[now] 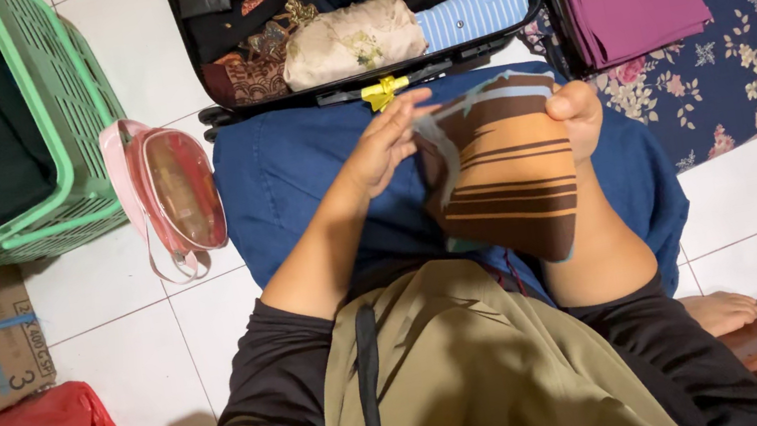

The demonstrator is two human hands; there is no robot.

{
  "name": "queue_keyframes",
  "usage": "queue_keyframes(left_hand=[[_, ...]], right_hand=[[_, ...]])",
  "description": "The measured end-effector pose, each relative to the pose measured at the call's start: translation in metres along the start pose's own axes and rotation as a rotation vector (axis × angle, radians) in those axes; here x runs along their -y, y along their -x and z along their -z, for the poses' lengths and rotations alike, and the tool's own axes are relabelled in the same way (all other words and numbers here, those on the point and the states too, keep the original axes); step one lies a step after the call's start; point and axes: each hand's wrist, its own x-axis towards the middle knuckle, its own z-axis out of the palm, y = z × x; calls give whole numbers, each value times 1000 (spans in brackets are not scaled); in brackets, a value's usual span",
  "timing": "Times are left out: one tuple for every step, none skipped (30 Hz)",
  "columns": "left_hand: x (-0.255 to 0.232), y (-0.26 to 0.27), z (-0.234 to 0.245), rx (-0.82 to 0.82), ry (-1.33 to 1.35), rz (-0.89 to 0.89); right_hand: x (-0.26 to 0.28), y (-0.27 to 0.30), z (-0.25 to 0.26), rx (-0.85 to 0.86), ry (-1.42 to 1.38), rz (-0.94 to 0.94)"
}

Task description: The person sits on the floor and folds various garments one by one, including patterned and solid-colored shirts and pants. The person places each folded item into a black suitcase positioned on their lap.

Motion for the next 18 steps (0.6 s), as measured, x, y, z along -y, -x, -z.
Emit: queue_keyframes(left_hand=[[-3, 3, -6, 63, 105, 21], [-4, 3, -9, 96, 93, 12], [-4, 4, -10, 127, 82, 4], [-2, 4, -8, 157, 70, -5], [0, 3, -4, 138, 71, -34], [5, 2, 2, 119, 72, -63], [9, 0, 8, 102, 72, -92], [12, -1, 17, 59, 49, -98], [15, -2, 26, 16, 24, -104], [18, -5, 33, -26, 0, -109], [22, -8, 38, -92, -85, -157], [24, -11, 42, -157, -170, -204], [25, -14, 43, -221, -257, -255], [24, -15, 42, -265, -341, -274], [21, -16, 37, -310, -425, -295], [16, -16, 31, -356, -509, -315], [10, -15, 22, -399, -594, -335], [2, -14, 12, -442, -679, -355]], right_hand=[[1, 0, 1, 0, -8, 9], [1, 1, 3, -22, 20, 48], [2, 2, 5, -43, 50, 88], [1, 3, 8, -67, 76, 127], [2, 6, 12, -87, 98, 143], [3, 8, 15, -104, 111, 161], [5, 11, 18, -122, 122, 176], [5, 14, 21, -131, 138, 182], [6, 17, 23, -143, 148, 190], [5, 19, 24, -153, 159, 195], [4, 22, 25, -166, 176, 195], [3, 22, 24, -185, 201, 198], [5, 20, 24, -198, 225, 194], [9, 15, 22, -258, 293, 208], [15, 10, 20, -335, 380, 218], [21, 4, 17, -447, 498, 213], [30, -6, 16, -460, 561, 231], [43, -20, 16, -472, 624, 249]])
